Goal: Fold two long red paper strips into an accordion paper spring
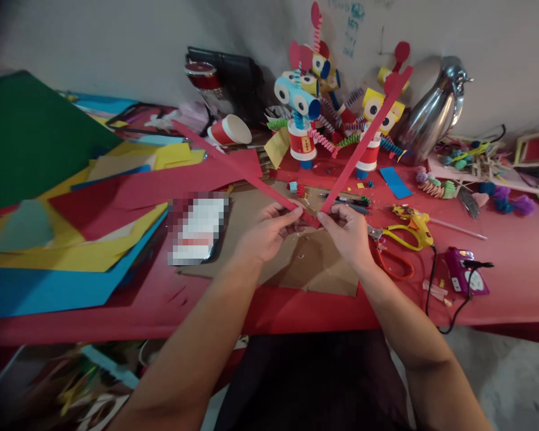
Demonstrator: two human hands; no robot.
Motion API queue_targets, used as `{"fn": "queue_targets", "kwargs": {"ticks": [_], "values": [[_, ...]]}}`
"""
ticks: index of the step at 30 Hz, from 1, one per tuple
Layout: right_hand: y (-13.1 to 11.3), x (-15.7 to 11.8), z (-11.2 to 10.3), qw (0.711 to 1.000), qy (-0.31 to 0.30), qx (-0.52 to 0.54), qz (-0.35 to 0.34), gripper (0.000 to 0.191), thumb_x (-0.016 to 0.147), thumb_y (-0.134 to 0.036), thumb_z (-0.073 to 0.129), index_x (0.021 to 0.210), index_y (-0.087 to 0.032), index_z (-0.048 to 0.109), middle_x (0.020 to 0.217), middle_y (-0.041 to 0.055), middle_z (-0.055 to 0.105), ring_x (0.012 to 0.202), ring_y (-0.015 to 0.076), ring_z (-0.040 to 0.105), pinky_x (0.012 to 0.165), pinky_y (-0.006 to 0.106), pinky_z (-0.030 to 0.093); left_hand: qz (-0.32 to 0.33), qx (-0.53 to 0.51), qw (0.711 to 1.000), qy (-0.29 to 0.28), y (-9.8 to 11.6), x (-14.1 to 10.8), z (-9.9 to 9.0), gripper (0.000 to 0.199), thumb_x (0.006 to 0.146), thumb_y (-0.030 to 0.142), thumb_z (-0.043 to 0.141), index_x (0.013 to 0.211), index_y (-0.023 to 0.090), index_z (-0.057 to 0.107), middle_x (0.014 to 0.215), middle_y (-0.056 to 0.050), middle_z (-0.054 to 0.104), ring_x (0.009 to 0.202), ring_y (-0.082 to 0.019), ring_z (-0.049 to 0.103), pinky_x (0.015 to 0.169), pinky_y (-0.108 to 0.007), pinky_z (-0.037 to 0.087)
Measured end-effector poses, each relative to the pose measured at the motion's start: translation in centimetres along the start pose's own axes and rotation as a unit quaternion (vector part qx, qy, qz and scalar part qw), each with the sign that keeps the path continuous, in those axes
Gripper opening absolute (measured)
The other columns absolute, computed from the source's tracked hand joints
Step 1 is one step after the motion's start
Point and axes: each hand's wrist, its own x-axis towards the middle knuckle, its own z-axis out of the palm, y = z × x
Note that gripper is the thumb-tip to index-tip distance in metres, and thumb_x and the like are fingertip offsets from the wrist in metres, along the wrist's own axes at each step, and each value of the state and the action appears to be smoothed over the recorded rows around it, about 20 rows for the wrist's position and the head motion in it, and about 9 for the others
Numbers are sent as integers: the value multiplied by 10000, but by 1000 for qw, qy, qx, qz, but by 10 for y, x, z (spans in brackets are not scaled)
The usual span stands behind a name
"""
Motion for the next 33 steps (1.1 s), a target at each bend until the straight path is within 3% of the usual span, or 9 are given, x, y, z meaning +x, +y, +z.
{"fn": "queue_targets", "kwargs": {"ticks": [7, 14, 19, 24, 29, 33], "values": [[3, 0, 1, 1000, 14, -1, -7, 187, 698, -365, 679, 692, -198, 596, 660, -16, 609, 611, 119, 547, 603, 271, 438, -3, 53, 998, -15, -2, -3, 2, 242, 524, 169, 814, 725, 159, 679, 675, -7, 683, 596, -101, 591, 570, -228, 449], [4, 0, 1, 1000, 11, 8, -2, 198, 702, -377, 673, 678, -199, 590, 654, -15, 611, 619, 122, 560, 598, 263, 437, -13, 28, 1000, -3, -6, -4, 7, 244, 506, 145, 779, 727, 166, 678, 678, 4, 683, 629, -111, 604, 637, -249, 484], [0, -2, 0, 1000, -2, 1, 5, 189, 704, -383, 668, 718, -199, 628, 705, 7, 663, 645, 132, 596, 619, 268, 463, -16, 7, 1000, 7, -7, -2, 8, 250, 470, 150, 776, 695, 171, 669, 629, 16, 655, 577, -107, 581, 585, -247, 468], [0, -2, -1, 999, -33, -35, 17, 174, 699, -364, 644, 677, -191, 644, 671, 0, 650, 612, 125, 583, 603, 263, 447, 4, -8, 1000, 29, -6, -2, 10, 243, 467, 168, 779, 676, 180, 656, 634, 19, 651, 604, -116, 598, 630, -263, 487], [0, -3, 1, 999, -27, -22, 16, 192, 689, -385, 646, 670, -193, 642, 659, -5, 636, 597, 122, 567, 589, 261, 439, 31, -19, 999, 29, -8, -3, 12, 230, 485, 165, 781, 668, 191, 644, 681, 25, 667, 677, -116, 615, 720, -267, 492], [-2, -3, 1, 999, -29, -9, 10, 190, 673, -382, 667, 677, -193, 651, 676, 1, 651, 611, 125, 569, 591, 260, 446, 72, -19, 997, 20, -12, -3, 14, 213, 509, 168, 768, 668, 201, 630, 662, 45, 635, 673, -99, 581, 702, -241, 467]]}}
